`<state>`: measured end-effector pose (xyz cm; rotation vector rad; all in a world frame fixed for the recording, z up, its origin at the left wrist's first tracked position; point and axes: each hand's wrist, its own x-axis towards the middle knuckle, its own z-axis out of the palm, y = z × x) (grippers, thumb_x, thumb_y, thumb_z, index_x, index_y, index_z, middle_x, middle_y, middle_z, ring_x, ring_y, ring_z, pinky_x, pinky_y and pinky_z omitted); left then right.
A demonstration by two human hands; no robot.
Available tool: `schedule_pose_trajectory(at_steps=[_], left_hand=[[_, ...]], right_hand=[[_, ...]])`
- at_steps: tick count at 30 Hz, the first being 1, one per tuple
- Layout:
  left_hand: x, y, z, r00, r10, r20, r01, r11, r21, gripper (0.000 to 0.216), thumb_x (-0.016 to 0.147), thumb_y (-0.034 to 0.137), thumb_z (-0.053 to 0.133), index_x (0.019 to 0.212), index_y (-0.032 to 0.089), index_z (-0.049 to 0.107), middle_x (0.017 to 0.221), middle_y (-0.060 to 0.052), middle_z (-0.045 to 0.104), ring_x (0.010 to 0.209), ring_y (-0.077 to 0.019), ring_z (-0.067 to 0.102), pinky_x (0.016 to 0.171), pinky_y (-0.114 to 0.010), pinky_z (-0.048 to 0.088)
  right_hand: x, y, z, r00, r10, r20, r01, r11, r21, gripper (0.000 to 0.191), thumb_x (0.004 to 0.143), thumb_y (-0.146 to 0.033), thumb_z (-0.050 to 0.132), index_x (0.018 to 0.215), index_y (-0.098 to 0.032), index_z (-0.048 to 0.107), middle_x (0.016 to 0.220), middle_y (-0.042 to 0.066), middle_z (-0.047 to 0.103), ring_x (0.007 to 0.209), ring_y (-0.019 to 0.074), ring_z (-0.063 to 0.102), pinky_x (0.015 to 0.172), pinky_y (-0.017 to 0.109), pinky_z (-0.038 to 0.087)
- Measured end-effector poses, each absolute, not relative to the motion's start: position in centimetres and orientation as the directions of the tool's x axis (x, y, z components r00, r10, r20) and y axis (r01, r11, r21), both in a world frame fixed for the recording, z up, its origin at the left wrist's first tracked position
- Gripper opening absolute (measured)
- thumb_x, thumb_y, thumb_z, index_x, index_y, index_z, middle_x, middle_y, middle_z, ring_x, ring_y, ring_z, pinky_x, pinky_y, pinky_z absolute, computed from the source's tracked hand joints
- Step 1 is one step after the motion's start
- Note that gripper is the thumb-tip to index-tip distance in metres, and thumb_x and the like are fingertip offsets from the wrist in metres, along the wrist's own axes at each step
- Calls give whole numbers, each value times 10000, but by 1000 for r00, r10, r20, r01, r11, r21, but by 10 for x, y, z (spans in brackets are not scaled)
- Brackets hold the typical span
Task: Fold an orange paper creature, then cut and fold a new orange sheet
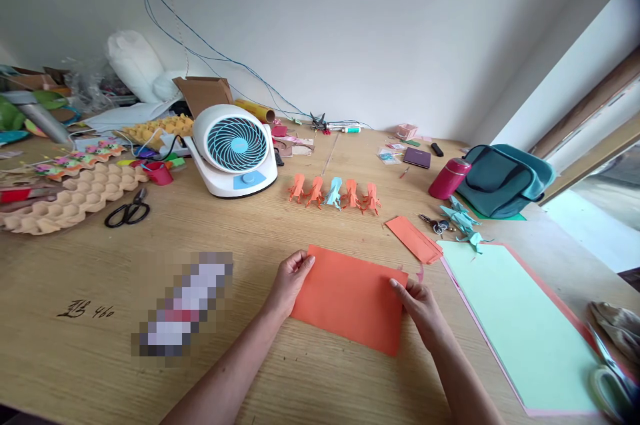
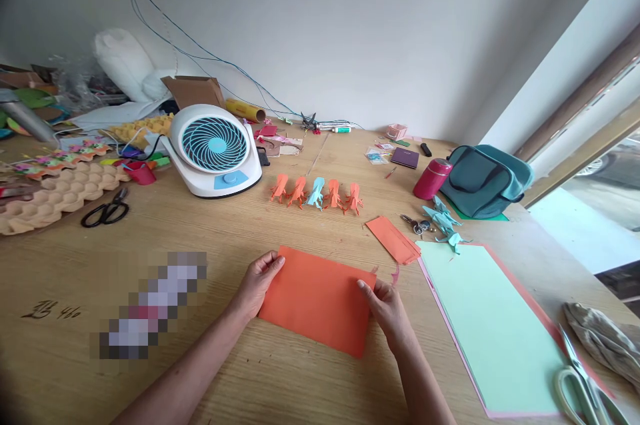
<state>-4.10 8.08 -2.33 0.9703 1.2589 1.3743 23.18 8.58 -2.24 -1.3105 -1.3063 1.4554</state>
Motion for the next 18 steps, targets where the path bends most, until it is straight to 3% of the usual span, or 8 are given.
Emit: schedule_pose_trajectory(at_steps=[8,14,18], left_hand=[[-37,78,-21,-106,984,-141,-227,114,967,393,741,529,674,695,182,496,660,24,483,619,-118,453,594,-233,403],[-39,79,-23,-115,979,-165,-240,134,961,452,727,565,676,638,190,441,596,50,421,547,-94,399,534,-213,367],[-40,79,-25,-118,981,-154,-224,125,967,433,720,547,694,640,177,484,616,39,452,577,-98,411,544,-210,372]], right_hand=[[229,87,-30,-172,963,-207,81,-196,-977,452,726,-613,703,678,-165,665,646,51,649,593,186,574,538,287,438],[227,87,-31,-162,966,-202,123,-184,-975,488,680,-621,730,562,-163,607,548,20,581,518,141,498,478,258,370],[227,87,-31,-157,967,-202,148,-179,-973,507,669,-649,717,554,-169,604,539,16,564,516,142,480,469,261,353]])
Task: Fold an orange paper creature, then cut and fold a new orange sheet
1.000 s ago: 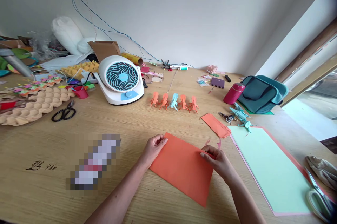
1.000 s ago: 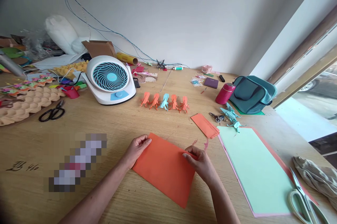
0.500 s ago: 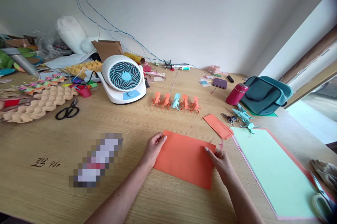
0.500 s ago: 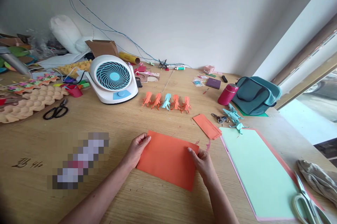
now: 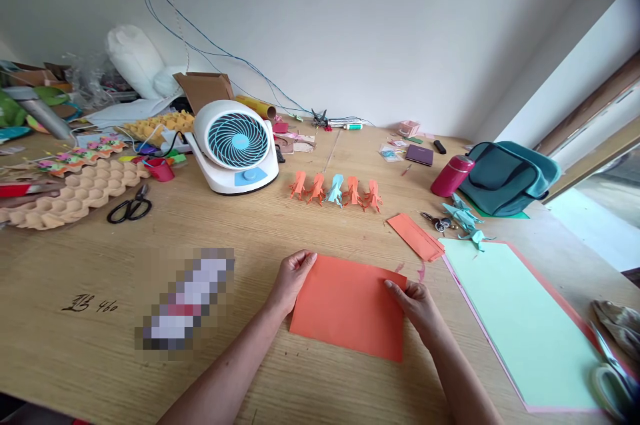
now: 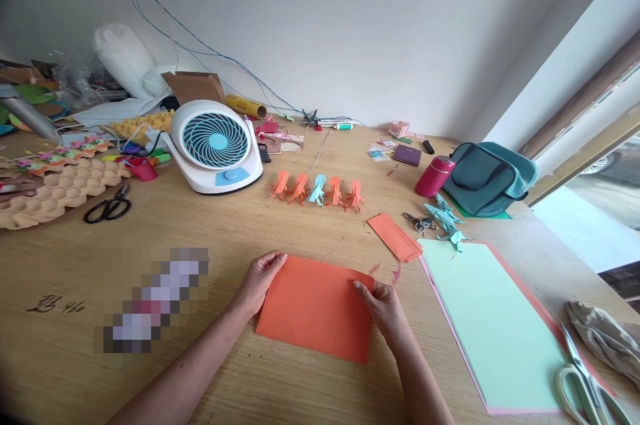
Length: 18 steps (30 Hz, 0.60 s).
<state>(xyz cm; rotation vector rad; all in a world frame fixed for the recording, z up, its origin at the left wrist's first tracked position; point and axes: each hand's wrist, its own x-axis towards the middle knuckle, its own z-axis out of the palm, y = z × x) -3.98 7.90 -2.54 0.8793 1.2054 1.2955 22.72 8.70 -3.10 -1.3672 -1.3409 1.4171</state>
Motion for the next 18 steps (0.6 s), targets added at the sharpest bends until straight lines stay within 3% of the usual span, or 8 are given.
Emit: schedule_pose_trajectory(at_steps=[11,18], left_hand=[[-40,79,-27,-133,981,-138,-209,109,972,360,732,499,701,703,158,589,655,18,540,631,-118,484,577,-217,401],[-38,78,-27,-123,980,-156,-225,126,966,352,727,487,709,702,157,589,648,21,548,606,-112,489,568,-217,405]], right_hand=[[228,86,-25,-141,964,-225,116,-210,-971,480,724,-628,692,593,-181,575,525,-14,514,487,112,417,463,247,313],[225,85,-22,-134,958,-255,64,-248,-967,460,703,-637,702,631,-187,635,594,27,617,548,167,534,509,279,401]])
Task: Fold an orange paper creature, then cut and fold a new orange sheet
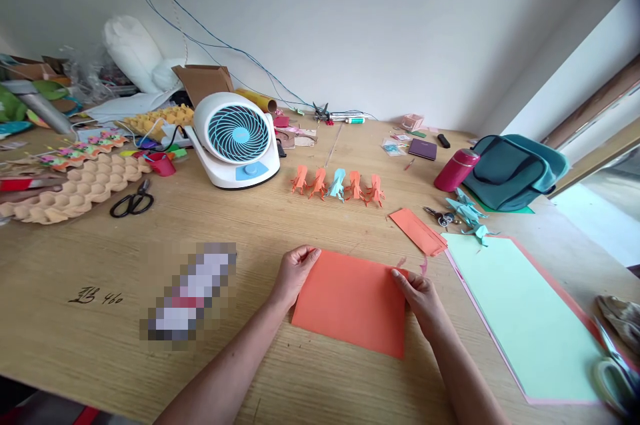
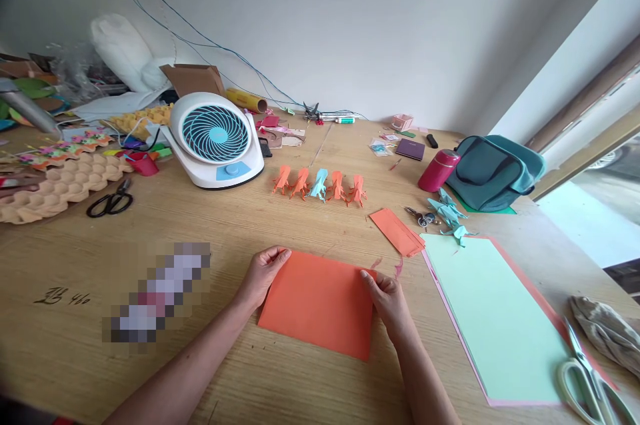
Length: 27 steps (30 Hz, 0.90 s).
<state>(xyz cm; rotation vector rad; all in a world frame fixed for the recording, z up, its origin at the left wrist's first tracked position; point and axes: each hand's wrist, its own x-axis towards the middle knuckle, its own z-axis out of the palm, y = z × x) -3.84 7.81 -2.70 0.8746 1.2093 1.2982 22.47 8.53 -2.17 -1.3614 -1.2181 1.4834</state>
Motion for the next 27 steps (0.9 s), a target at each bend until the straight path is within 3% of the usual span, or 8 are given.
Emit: schedule_pose_trajectory(at_steps=[10,18,27], left_hand=[[-40,79,-26,-108,982,-157,-187,135,973,366,718,502,712,682,161,583,640,23,557,591,-111,499,560,-214,400],[-40,80,-31,-112,983,-145,-145,128,981,342,723,487,706,695,162,603,653,19,565,607,-113,502,567,-210,401],[-38,79,-29,-129,981,-144,-145,124,982,343,719,497,702,697,169,605,664,10,568,614,-121,507,570,-215,413]], right_hand=[[226,84,-23,-117,957,-265,85,-256,-963,456,718,-630,694,602,-194,623,520,5,564,485,142,462,444,257,302],[227,85,-24,-136,954,-267,86,-257,-963,469,703,-646,697,657,-180,669,606,30,634,548,168,534,498,268,380],[228,85,-24,-125,956,-264,101,-252,-962,445,725,-625,689,663,-185,663,617,37,632,564,175,526,496,272,370]])
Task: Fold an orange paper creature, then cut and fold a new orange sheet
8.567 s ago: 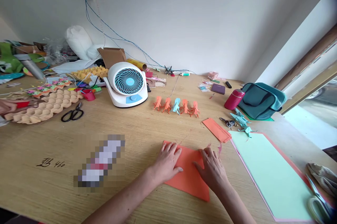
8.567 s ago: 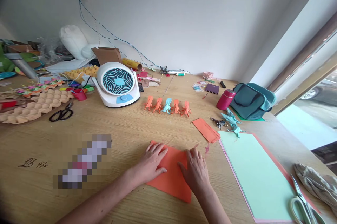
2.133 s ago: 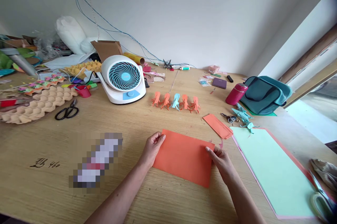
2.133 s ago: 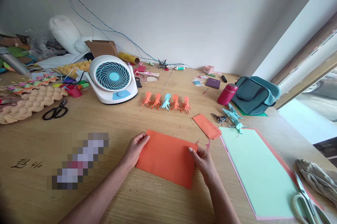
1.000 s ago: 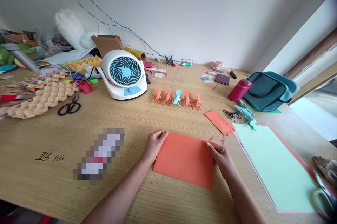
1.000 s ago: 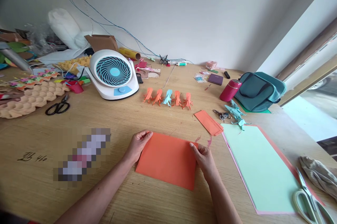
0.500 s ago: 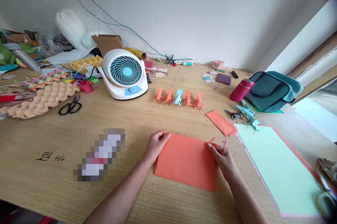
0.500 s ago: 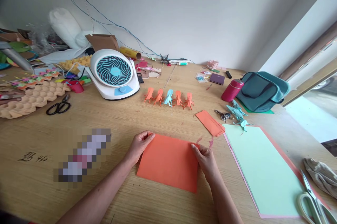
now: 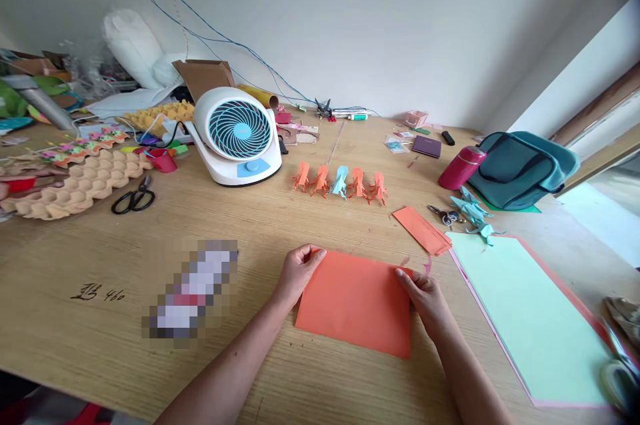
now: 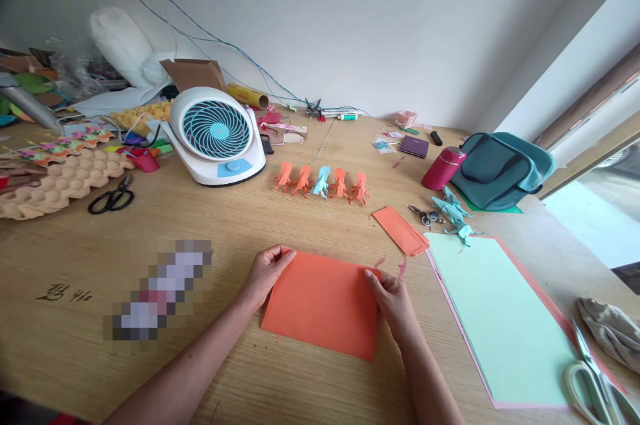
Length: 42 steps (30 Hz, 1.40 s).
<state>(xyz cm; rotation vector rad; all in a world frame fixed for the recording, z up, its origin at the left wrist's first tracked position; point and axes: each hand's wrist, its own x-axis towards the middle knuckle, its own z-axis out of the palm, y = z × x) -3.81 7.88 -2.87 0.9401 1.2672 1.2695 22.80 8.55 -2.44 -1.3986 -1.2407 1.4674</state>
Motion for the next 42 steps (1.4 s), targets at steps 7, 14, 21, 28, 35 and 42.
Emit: schedule_pose_trajectory(at_steps=[7,14,21,28,35,42], left_hand=[[-38,79,-33,-135,982,-132,-141,113,984,340,727,487,702,677,168,596,636,30,558,583,-105,493,554,-208,393],[-38,79,-30,-110,985,-131,-128,117,985,332,736,474,703,693,154,623,634,27,566,586,-104,496,562,-206,393],[-39,80,-32,-106,987,-123,-116,110,987,339,739,476,700,698,148,628,637,27,565,597,-103,493,564,-202,386],[-38,81,-31,-93,989,-116,-91,107,990,335,738,472,697,717,143,641,648,22,576,610,-108,499,581,-203,394],[-39,81,-31,-81,991,-104,-66,98,993,336,747,470,688,695,144,623,630,29,554,591,-98,478,560,-200,375],[-40,82,-34,-62,994,-93,-50,90,995,350,753,478,681,687,141,613,618,32,524,582,-94,452,550,-201,360]], right_hand=[[232,87,-32,-129,963,-238,119,-223,-968,480,725,-632,684,589,-177,618,541,13,571,496,142,473,468,263,340],[232,88,-32,-129,966,-225,128,-209,-970,482,719,-643,681,592,-180,634,532,19,570,517,165,506,482,276,370],[232,88,-32,-113,967,-230,116,-217,-969,486,713,-638,690,580,-177,610,534,25,573,491,149,482,465,270,349],[234,89,-36,-103,967,-232,112,-221,-969,498,704,-637,701,574,-172,581,511,3,546,471,120,440,453,249,318],[233,89,-34,-113,969,-219,109,-207,-972,514,671,-658,713,560,-165,619,509,7,558,487,131,471,456,249,334],[232,88,-33,-112,967,-228,103,-217,-971,518,647,-669,725,572,-164,637,506,12,569,500,145,501,463,251,362]])
